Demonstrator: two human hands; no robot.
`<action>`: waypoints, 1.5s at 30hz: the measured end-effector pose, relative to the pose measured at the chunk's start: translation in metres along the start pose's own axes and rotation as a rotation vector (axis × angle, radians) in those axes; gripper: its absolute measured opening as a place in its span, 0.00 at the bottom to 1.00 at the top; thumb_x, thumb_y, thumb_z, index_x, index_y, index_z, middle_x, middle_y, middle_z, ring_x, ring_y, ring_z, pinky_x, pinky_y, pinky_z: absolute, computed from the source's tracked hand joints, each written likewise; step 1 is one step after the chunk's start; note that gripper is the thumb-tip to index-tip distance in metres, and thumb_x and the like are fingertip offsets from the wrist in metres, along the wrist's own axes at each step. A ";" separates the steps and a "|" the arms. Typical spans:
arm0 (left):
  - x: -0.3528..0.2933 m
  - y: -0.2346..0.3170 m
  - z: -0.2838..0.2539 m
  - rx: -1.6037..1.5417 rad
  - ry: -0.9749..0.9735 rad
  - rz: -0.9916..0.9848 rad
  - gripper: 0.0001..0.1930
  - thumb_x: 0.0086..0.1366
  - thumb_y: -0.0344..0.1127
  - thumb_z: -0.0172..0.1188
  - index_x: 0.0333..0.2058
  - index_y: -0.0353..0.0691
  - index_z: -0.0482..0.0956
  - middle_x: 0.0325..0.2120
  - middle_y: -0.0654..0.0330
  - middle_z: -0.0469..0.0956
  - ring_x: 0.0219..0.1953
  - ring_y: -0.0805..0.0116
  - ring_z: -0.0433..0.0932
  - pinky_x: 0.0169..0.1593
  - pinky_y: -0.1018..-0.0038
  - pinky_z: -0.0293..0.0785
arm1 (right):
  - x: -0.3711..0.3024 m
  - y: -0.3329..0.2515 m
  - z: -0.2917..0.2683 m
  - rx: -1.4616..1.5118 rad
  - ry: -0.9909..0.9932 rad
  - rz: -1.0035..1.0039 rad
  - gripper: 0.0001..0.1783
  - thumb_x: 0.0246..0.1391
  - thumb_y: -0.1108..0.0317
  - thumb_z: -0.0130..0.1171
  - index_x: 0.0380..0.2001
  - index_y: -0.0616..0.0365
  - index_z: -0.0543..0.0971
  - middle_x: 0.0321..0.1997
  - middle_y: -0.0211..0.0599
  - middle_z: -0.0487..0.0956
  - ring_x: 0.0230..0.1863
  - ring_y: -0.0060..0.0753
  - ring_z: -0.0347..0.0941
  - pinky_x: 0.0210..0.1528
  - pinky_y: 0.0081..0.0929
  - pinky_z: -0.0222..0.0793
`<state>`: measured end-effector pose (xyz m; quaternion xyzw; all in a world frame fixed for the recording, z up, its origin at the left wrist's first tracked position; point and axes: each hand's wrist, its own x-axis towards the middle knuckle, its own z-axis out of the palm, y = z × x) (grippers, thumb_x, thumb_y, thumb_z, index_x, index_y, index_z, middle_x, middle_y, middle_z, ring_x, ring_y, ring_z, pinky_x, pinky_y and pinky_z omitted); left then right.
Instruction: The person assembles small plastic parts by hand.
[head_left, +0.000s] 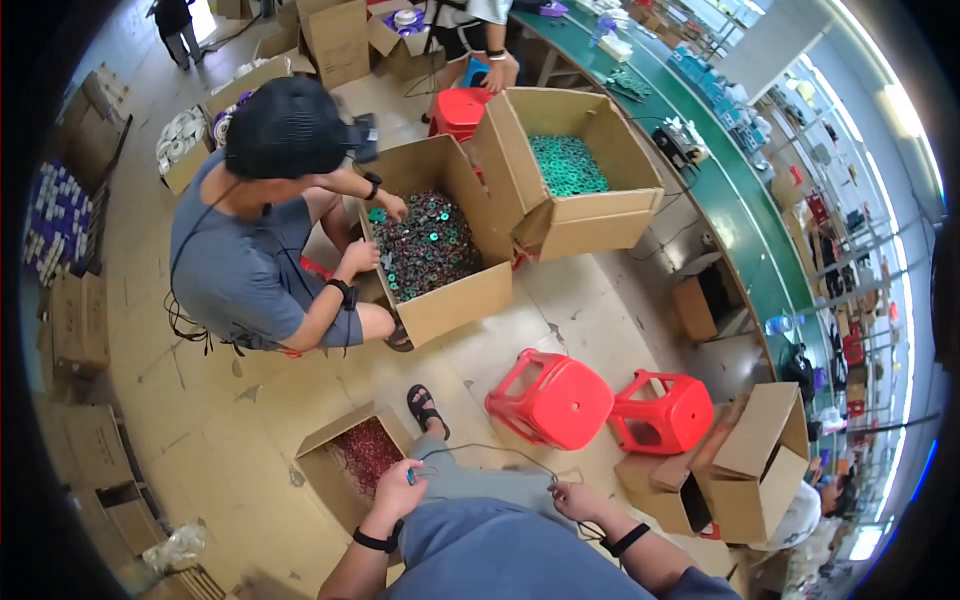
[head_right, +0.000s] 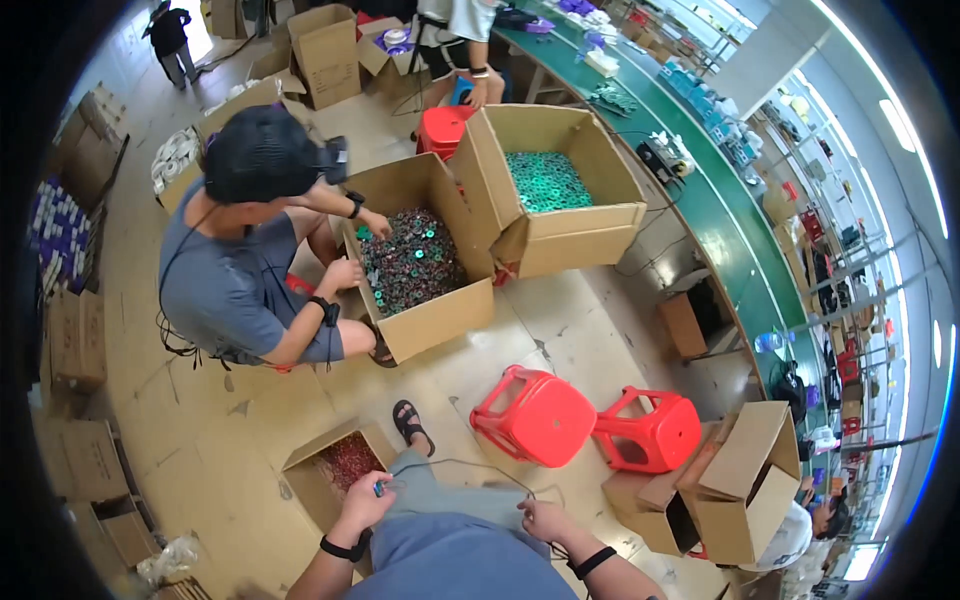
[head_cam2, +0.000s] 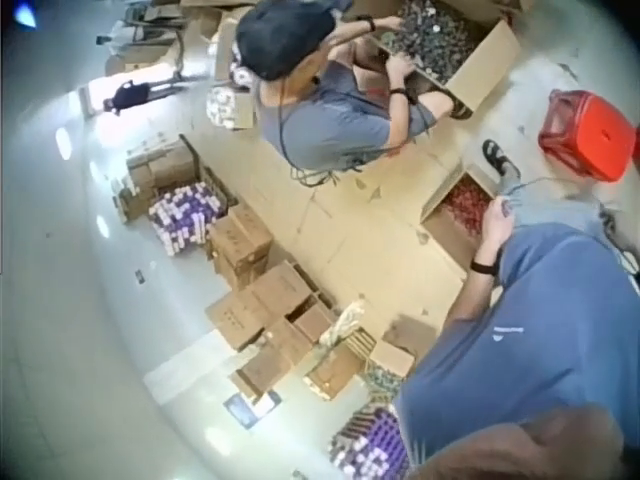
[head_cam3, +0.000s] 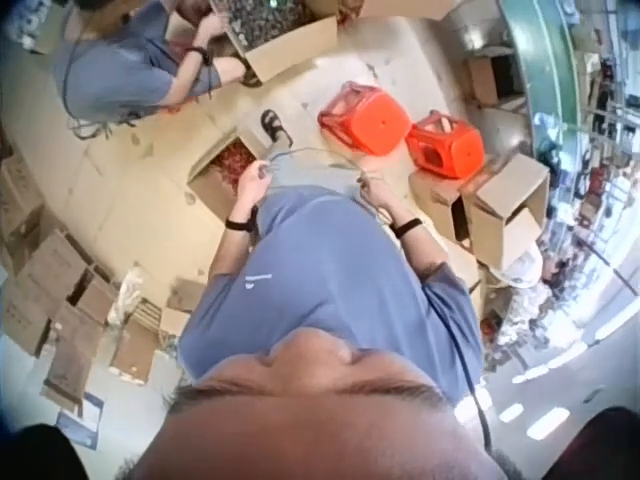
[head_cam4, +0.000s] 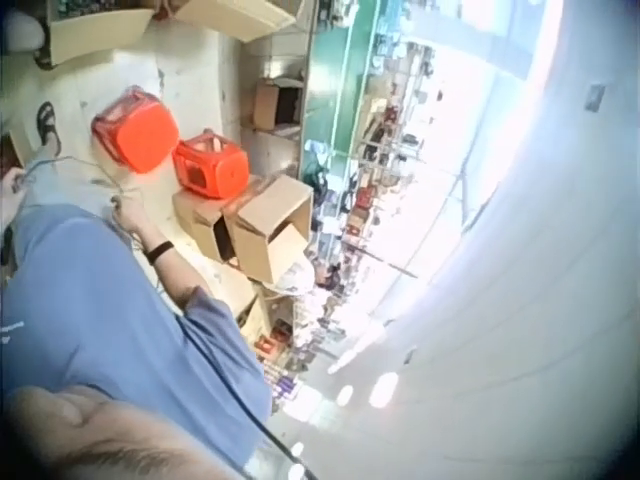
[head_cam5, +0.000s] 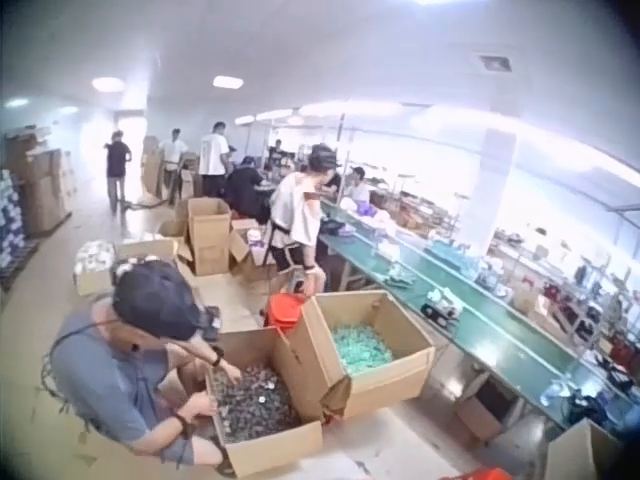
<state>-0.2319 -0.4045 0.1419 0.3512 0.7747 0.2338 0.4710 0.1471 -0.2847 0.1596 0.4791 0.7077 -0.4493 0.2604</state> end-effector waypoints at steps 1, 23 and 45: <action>0.012 0.002 -0.012 -0.008 -0.009 -0.017 0.18 0.55 0.36 0.67 0.45 0.40 0.81 0.36 0.53 0.82 0.40 0.56 0.83 0.46 0.65 0.78 | 0.013 -0.014 -0.013 0.025 0.005 0.014 0.26 0.53 0.64 0.54 0.56 0.57 0.78 0.46 0.46 0.85 0.50 0.50 0.81 0.54 0.42 0.76; 0.119 -0.008 0.013 -0.509 -0.680 -0.001 0.16 0.63 0.29 0.65 0.50 0.38 0.78 0.38 0.64 0.80 0.38 0.75 0.76 0.46 0.74 0.74 | 0.205 -0.063 -0.272 -0.199 -0.711 -0.045 0.31 0.45 0.44 0.65 0.43 0.59 0.83 0.41 0.49 0.85 0.45 0.39 0.81 0.48 0.39 0.73; 0.318 0.214 0.175 -0.948 0.377 0.300 0.21 0.63 0.21 0.66 0.54 0.30 0.74 0.41 0.61 0.81 0.42 0.77 0.81 0.48 0.78 0.80 | 0.359 -0.033 -0.345 0.271 -0.306 -1.009 0.25 0.65 0.69 0.56 0.63 0.61 0.69 0.45 0.49 0.83 0.45 0.39 0.83 0.47 0.33 0.78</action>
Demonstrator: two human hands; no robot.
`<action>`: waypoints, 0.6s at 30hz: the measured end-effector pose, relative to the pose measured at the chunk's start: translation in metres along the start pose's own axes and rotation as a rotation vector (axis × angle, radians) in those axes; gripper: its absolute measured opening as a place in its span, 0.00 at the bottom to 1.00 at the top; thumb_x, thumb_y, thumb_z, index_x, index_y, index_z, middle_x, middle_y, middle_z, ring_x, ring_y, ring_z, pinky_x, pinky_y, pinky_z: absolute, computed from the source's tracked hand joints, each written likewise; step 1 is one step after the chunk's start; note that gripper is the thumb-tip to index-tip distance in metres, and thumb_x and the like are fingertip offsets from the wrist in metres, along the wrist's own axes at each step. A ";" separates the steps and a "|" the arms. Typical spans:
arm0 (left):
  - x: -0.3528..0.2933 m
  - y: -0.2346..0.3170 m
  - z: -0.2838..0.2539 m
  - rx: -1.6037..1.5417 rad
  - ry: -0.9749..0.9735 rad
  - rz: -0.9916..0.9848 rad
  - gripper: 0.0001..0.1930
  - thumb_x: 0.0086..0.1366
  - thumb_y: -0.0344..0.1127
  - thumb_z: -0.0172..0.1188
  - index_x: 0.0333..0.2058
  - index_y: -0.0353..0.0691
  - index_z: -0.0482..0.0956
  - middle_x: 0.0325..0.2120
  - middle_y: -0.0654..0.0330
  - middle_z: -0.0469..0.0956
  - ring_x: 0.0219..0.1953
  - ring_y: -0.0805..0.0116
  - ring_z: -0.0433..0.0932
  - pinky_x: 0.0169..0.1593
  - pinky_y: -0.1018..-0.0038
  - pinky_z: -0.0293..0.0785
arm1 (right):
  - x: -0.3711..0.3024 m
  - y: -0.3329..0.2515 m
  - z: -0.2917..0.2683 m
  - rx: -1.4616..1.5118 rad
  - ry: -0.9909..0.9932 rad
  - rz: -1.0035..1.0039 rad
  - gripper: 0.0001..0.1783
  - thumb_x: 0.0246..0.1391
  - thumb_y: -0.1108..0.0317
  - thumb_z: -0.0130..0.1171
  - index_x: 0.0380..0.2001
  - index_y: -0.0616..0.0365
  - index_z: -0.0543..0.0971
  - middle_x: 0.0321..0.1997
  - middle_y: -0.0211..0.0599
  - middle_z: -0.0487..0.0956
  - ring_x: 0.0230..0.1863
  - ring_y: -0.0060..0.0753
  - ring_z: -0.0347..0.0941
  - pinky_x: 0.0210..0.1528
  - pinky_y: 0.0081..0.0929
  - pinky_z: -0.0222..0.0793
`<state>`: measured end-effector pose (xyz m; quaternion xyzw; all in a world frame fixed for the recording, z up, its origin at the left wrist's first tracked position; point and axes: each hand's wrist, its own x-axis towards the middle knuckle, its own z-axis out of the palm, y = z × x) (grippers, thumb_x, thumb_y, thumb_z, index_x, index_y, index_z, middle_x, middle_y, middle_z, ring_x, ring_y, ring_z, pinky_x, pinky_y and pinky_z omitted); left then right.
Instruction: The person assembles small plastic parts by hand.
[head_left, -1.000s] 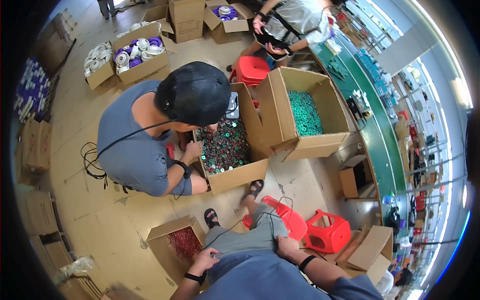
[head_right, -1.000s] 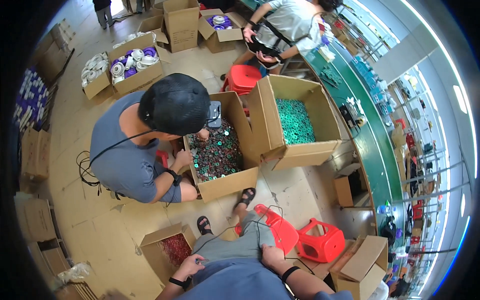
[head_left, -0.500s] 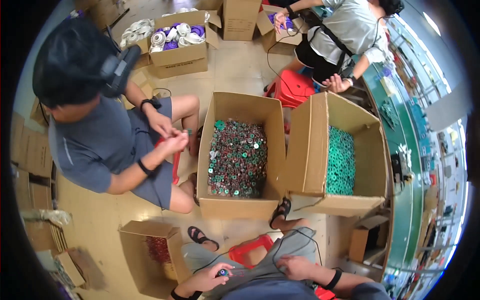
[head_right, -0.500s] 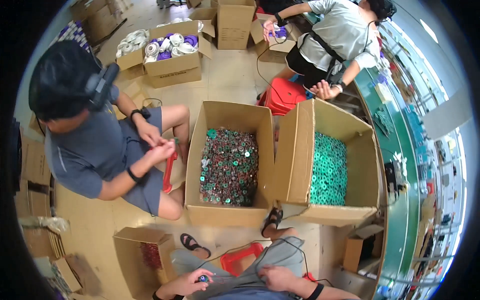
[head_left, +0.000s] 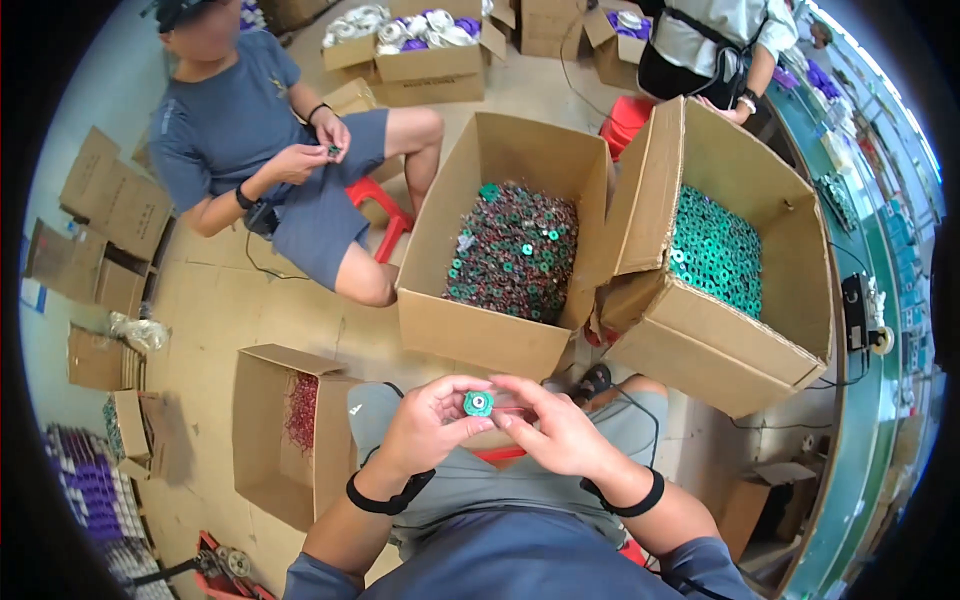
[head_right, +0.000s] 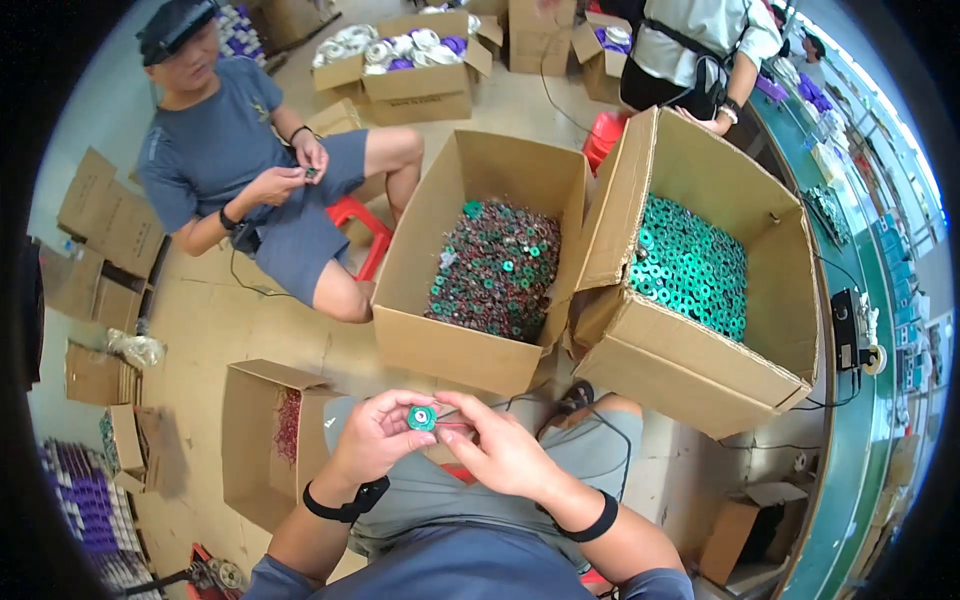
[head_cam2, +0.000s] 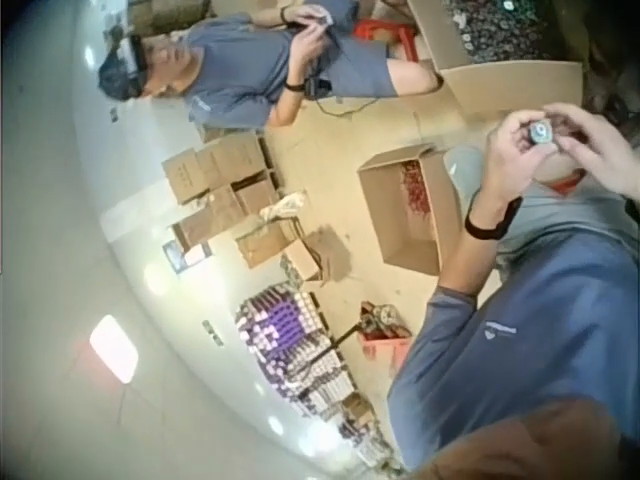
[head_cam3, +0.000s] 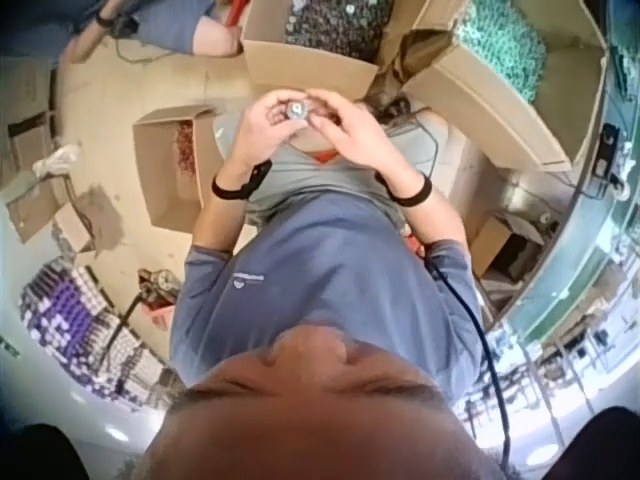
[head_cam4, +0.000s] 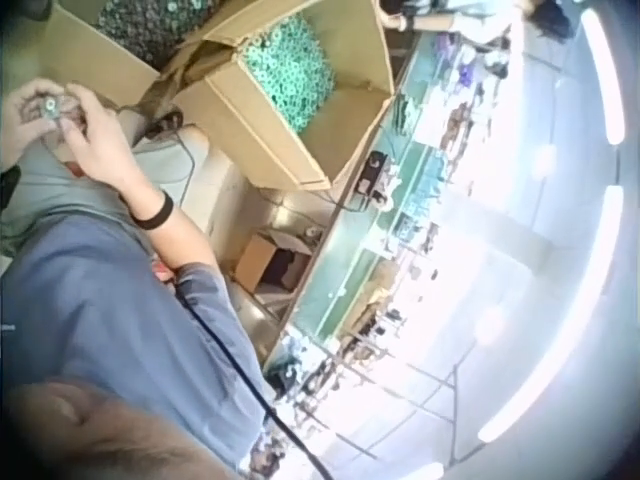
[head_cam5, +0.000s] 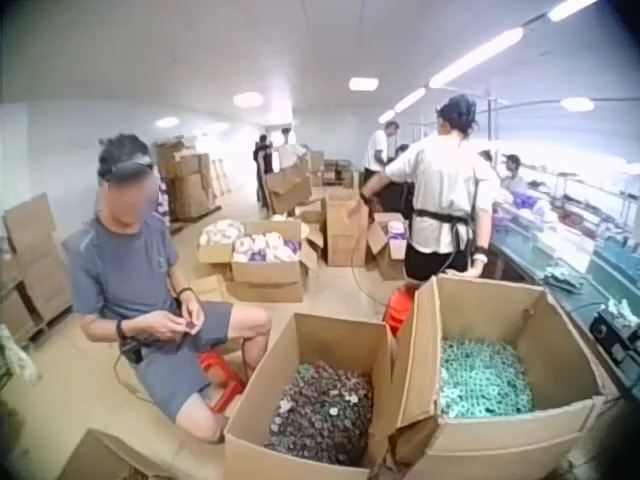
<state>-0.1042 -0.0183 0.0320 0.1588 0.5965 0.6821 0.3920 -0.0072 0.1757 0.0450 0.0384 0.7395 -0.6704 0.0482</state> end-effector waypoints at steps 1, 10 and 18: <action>-0.010 -0.004 0.006 -0.018 -0.001 0.038 0.21 0.63 0.21 0.67 0.54 0.30 0.75 0.41 0.60 0.82 0.42 0.77 0.81 0.47 0.79 0.80 | -0.011 -0.003 -0.001 0.003 -0.009 -0.022 0.25 0.65 0.69 0.56 0.63 0.61 0.69 0.45 0.49 0.83 0.45 0.39 0.83 0.47 0.33 0.78; -0.057 -0.007 0.037 0.263 0.039 0.023 0.24 0.61 0.22 0.69 0.56 0.29 0.76 0.44 0.57 0.82 0.44 0.75 0.82 0.48 0.77 0.81 | -0.068 -0.001 0.005 -0.323 0.226 -0.257 0.06 0.58 0.68 0.63 0.33 0.61 0.81 0.28 0.41 0.79 0.27 0.40 0.77 0.32 0.36 0.73; -0.052 0.004 0.035 0.121 -0.033 0.019 0.23 0.61 0.19 0.68 0.56 0.29 0.75 0.49 0.55 0.80 0.50 0.70 0.81 0.56 0.73 0.80 | -0.069 -0.022 0.007 -0.466 0.268 -0.291 0.05 0.58 0.69 0.62 0.33 0.58 0.79 0.30 0.41 0.79 0.31 0.48 0.78 0.33 0.39 0.74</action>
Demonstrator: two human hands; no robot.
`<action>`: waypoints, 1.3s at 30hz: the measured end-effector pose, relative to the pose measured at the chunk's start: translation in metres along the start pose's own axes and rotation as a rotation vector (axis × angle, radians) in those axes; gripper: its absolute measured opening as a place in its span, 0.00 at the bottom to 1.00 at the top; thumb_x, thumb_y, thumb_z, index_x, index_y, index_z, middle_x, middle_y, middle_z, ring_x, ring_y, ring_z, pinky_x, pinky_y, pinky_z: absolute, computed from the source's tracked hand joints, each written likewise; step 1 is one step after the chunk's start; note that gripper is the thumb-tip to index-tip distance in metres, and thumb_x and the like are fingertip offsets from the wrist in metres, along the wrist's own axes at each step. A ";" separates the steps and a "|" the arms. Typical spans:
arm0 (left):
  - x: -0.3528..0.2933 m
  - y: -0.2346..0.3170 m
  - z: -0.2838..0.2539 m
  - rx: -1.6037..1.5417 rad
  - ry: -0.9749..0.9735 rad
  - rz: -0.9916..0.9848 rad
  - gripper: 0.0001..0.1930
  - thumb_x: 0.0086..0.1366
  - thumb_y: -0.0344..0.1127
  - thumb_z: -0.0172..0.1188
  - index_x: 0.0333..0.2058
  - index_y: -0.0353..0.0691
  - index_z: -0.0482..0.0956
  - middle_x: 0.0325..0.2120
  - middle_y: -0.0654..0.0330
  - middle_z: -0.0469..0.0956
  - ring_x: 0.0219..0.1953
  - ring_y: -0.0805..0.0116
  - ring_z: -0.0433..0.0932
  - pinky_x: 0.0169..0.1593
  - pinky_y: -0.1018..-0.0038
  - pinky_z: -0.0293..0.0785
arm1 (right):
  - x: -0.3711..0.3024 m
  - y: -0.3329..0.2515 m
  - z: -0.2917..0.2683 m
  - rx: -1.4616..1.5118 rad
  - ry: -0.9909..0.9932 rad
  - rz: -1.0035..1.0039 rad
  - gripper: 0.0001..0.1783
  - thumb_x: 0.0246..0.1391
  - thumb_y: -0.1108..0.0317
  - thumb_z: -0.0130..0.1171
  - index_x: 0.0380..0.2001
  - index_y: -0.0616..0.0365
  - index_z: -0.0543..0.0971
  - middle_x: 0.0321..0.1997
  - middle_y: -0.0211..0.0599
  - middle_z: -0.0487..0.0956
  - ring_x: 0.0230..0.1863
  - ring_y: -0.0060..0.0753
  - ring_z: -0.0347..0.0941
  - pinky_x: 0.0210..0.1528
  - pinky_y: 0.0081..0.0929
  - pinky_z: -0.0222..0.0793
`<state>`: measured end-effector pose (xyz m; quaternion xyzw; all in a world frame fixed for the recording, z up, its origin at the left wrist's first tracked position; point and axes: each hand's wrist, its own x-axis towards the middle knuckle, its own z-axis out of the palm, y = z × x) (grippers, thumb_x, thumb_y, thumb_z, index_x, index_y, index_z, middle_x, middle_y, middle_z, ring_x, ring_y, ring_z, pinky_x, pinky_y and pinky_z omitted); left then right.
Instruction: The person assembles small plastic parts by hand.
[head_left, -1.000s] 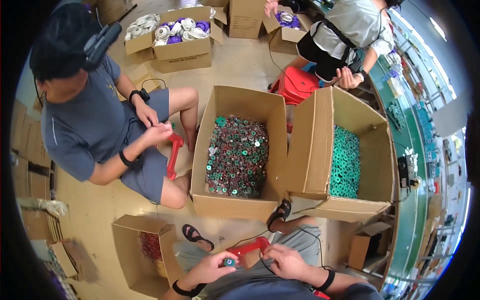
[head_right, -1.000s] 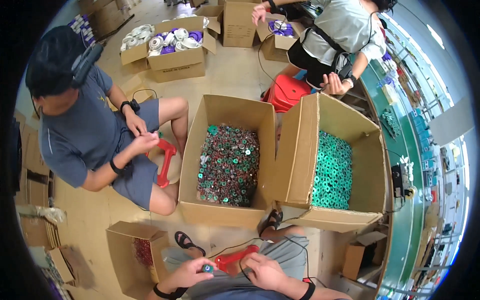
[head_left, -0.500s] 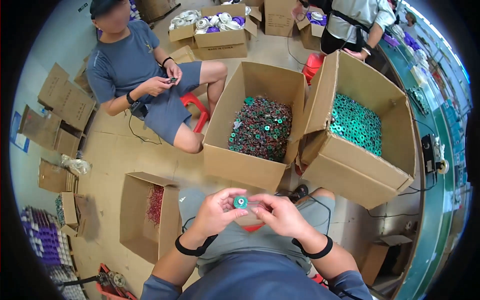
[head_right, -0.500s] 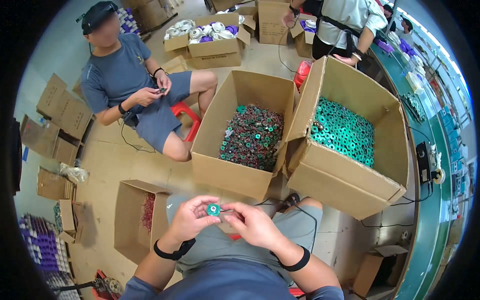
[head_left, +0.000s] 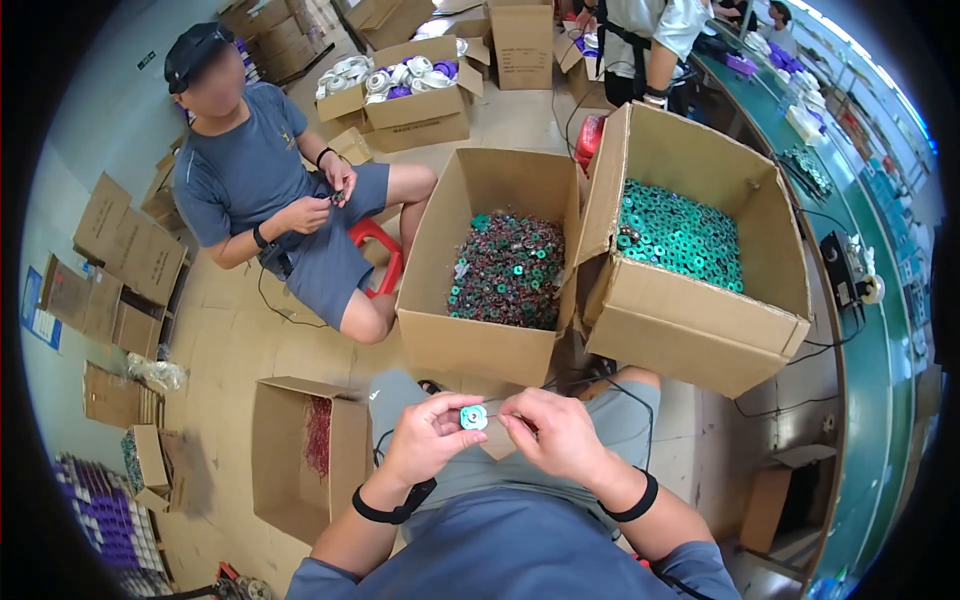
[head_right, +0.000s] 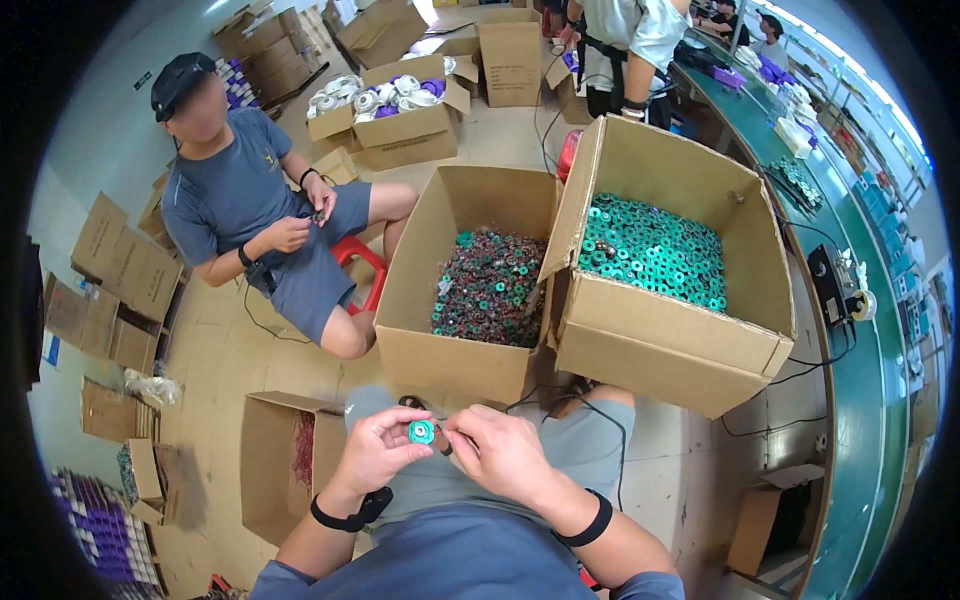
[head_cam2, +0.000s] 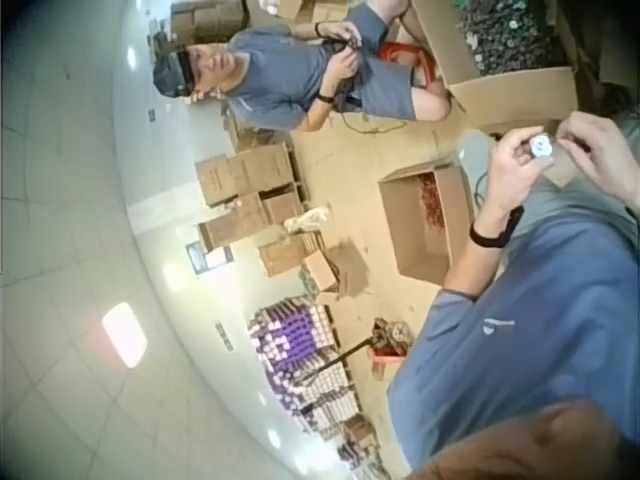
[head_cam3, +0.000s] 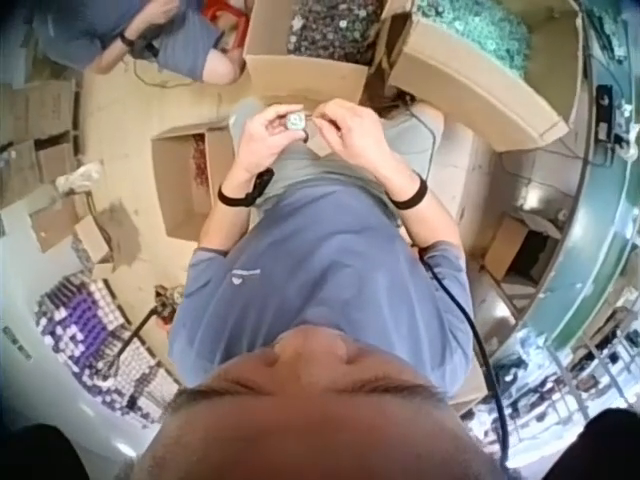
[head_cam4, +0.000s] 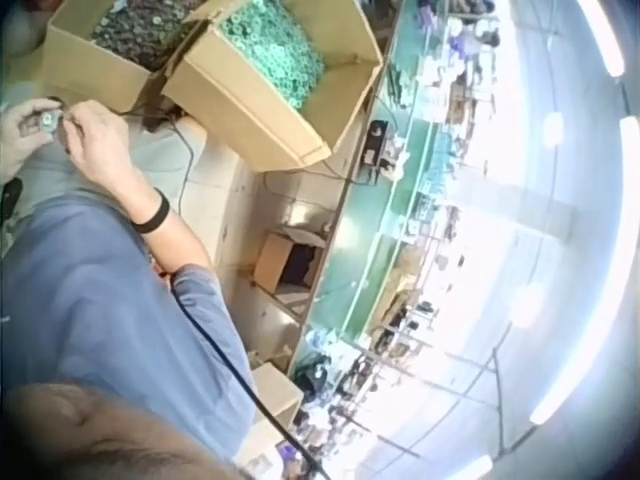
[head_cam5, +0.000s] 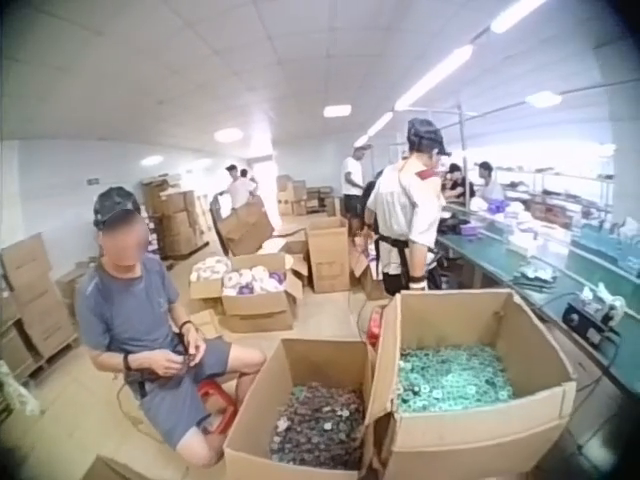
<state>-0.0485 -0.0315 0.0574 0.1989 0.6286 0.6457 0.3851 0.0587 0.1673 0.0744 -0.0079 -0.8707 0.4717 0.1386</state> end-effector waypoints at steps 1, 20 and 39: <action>0.003 -0.002 -0.001 -0.022 -0.022 0.017 0.23 0.61 0.19 0.68 0.56 0.28 0.75 0.49 0.54 0.80 0.50 0.70 0.81 0.56 0.73 0.80 | 0.003 0.002 0.001 -0.004 0.004 0.001 0.05 0.58 0.69 0.62 0.33 0.58 0.79 0.30 0.41 0.79 0.31 0.48 0.78 0.33 0.39 0.74; 0.036 -0.019 -0.037 -0.123 -0.007 -0.075 0.22 0.64 0.22 0.66 0.57 0.28 0.75 0.45 0.55 0.83 0.48 0.70 0.82 0.55 0.73 0.80 | 0.043 0.019 0.014 -0.454 -0.171 -0.029 0.06 0.61 0.61 0.59 0.33 0.50 0.78 0.28 0.36 0.79 0.27 0.45 0.80 0.24 0.42 0.75; 0.062 0.017 -0.030 -0.027 -0.206 0.090 0.21 0.62 0.19 0.66 0.55 0.30 0.77 0.44 0.56 0.84 0.43 0.71 0.83 0.49 0.74 0.82 | 0.051 0.005 -0.020 -0.579 -0.160 -0.052 0.03 0.49 0.70 0.57 0.29 0.55 0.74 0.24 0.37 0.77 0.25 0.46 0.79 0.23 0.43 0.73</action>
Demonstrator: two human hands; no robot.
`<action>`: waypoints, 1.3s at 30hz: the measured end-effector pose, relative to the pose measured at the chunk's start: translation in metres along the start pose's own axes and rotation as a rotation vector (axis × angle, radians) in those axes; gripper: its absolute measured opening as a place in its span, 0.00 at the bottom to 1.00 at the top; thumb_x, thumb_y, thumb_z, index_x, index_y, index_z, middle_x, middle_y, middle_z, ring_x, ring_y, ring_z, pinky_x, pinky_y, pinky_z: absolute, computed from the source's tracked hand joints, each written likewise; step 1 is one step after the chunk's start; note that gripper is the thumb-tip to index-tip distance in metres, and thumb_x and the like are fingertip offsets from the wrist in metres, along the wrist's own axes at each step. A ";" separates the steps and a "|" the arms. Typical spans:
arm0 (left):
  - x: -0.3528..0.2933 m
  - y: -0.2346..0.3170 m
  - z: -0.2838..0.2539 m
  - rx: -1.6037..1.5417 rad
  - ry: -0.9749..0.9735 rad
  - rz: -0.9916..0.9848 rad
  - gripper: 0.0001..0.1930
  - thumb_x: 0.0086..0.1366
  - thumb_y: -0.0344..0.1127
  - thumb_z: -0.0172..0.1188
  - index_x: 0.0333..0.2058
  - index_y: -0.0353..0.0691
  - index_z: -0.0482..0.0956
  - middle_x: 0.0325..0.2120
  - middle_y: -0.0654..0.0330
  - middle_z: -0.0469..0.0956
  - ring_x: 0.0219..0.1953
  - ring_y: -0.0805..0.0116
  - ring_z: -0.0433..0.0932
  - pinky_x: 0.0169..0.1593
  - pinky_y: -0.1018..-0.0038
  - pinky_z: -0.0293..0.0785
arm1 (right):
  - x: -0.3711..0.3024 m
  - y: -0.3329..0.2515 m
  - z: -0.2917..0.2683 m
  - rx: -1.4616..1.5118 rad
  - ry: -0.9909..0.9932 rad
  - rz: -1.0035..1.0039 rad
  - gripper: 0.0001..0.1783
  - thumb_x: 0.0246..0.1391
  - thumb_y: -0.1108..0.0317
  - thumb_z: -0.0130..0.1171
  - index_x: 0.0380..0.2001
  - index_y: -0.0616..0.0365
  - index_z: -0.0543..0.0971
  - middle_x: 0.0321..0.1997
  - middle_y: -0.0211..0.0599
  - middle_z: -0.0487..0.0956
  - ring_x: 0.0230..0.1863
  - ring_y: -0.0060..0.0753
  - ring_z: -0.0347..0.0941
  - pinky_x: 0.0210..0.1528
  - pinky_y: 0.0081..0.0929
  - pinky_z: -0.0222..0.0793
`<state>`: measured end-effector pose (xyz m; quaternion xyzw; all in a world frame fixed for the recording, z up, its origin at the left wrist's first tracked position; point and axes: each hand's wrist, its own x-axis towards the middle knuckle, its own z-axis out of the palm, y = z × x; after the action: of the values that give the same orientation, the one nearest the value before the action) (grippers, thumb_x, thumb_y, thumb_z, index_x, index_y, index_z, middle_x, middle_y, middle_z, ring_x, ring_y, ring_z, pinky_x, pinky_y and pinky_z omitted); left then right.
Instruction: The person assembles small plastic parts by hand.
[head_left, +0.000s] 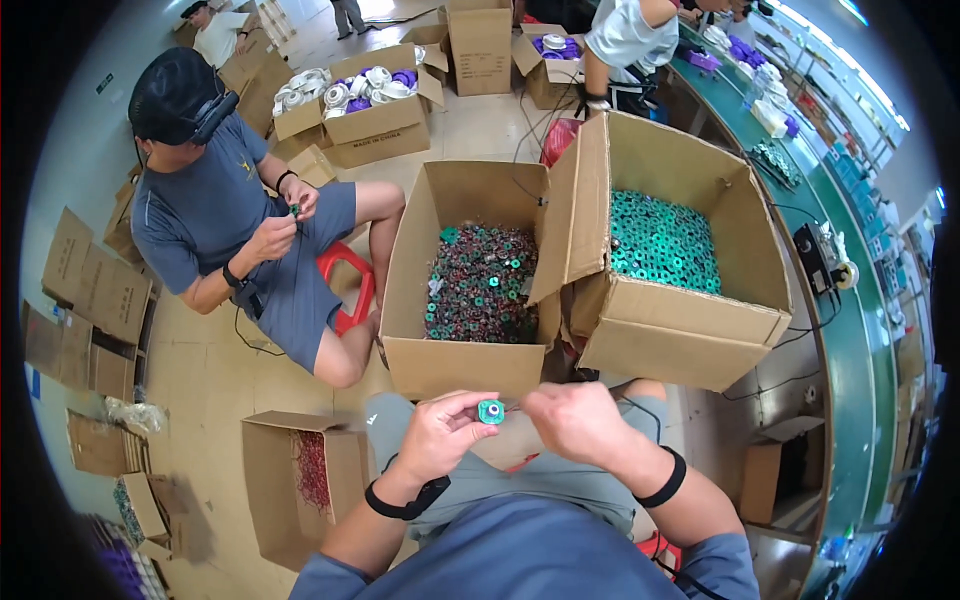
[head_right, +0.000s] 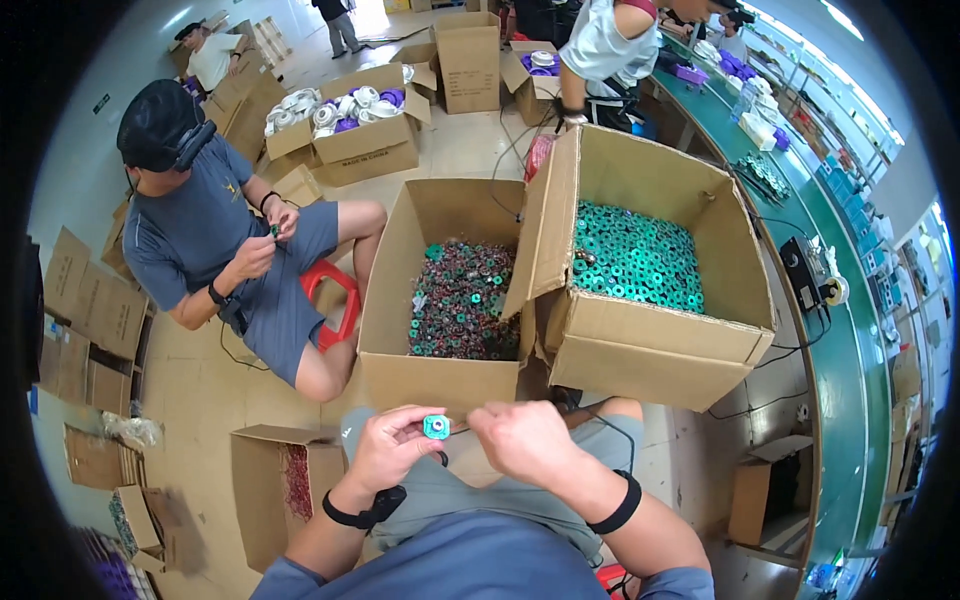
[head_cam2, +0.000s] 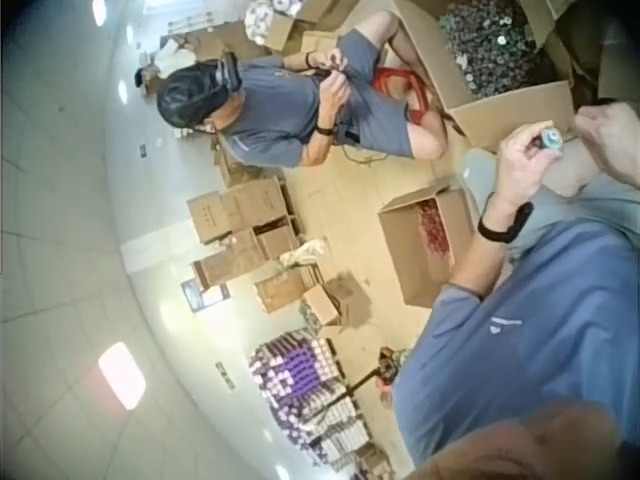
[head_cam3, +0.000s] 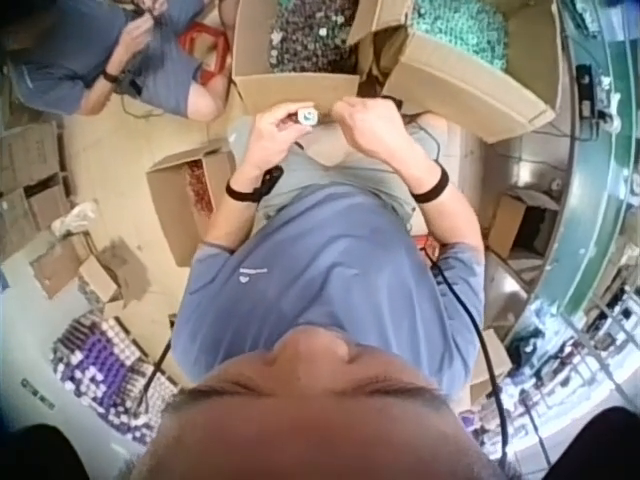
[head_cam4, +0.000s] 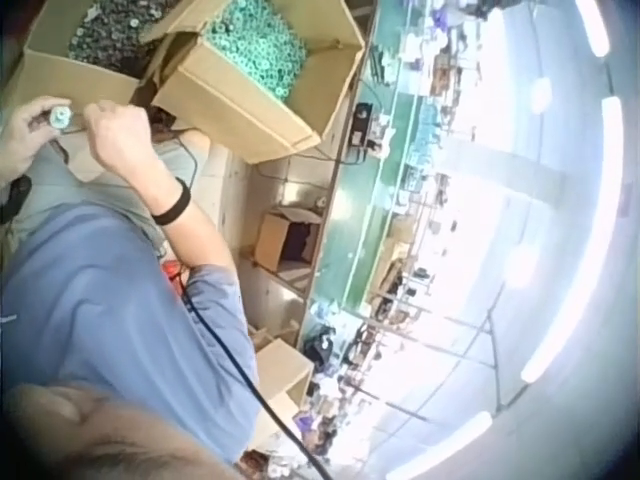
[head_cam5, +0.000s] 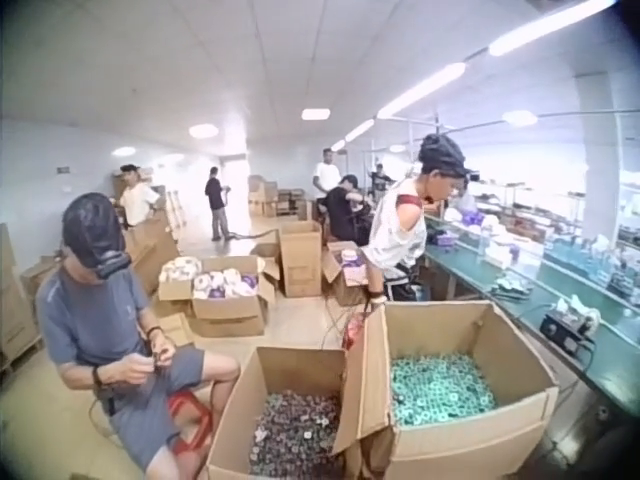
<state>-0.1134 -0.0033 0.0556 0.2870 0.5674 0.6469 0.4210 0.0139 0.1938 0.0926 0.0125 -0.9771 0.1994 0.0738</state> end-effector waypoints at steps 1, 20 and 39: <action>0.000 -0.003 0.005 0.016 0.085 -0.020 0.21 0.62 0.19 0.66 0.55 0.29 0.78 0.44 0.56 0.83 0.44 0.71 0.83 0.50 0.74 0.82 | -0.003 -0.003 0.002 0.002 -0.004 -0.006 0.03 0.49 0.70 0.57 0.29 0.55 0.74 0.24 0.37 0.77 0.25 0.46 0.79 0.23 0.43 0.73; -0.020 -0.003 0.035 0.251 0.235 0.067 0.20 0.58 0.16 0.67 0.51 0.27 0.80 0.44 0.55 0.81 0.42 0.70 0.83 0.47 0.75 0.83 | -0.007 0.010 -0.007 0.244 -0.010 -0.037 0.01 0.48 0.70 0.56 0.25 0.54 0.77 0.21 0.40 0.78 0.22 0.49 0.78 0.23 0.46 0.72; -0.014 -0.010 0.021 -0.293 0.084 -0.152 0.22 0.67 0.22 0.62 0.59 0.29 0.73 0.52 0.46 0.80 0.50 0.59 0.83 0.55 0.66 0.82 | -0.024 0.007 0.000 0.201 -0.022 -0.045 0.03 0.45 0.73 0.58 0.24 0.55 0.73 0.20 0.39 0.75 0.22 0.50 0.75 0.22 0.47 0.69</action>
<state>-0.0863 -0.0051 0.0511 0.1515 0.5045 0.7003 0.4818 0.0370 0.1997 0.0862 0.0442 -0.9523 0.2945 0.0661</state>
